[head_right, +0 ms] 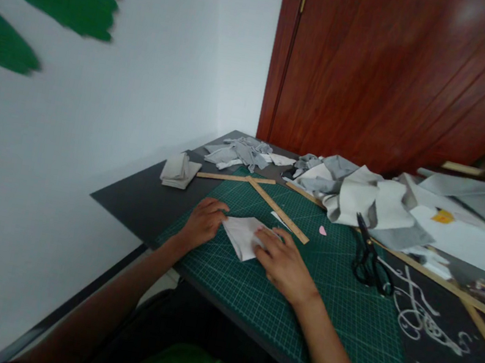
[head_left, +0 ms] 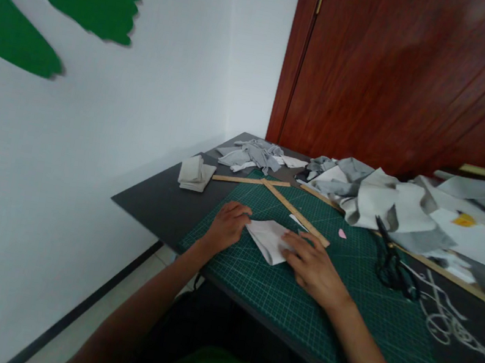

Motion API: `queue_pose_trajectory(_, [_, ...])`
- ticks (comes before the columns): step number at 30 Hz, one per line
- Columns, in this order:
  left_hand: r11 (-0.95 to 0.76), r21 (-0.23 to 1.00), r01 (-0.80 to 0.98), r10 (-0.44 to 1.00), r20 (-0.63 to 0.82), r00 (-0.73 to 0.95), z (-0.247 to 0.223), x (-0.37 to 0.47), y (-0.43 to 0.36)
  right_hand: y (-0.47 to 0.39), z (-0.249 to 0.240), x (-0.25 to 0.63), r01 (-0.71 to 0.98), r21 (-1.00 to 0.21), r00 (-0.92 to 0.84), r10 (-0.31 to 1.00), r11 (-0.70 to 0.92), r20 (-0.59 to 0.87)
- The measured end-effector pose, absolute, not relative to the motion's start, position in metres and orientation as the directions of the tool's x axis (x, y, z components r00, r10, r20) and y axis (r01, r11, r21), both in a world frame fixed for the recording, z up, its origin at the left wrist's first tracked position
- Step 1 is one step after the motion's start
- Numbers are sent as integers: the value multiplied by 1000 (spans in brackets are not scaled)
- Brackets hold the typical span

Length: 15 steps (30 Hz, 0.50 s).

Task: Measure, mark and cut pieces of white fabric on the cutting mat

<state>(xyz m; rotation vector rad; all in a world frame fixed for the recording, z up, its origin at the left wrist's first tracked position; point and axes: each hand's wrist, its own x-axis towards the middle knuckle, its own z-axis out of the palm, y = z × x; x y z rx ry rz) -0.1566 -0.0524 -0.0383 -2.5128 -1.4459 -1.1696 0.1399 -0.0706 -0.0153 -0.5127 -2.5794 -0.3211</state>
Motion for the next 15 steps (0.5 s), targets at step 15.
queue_pose_trajectory(15, [-784, 323, 530, 620, 400, 674, -41, -179, -99, -100, -35, 97, 295, -161, -921, 325, 942, 215])
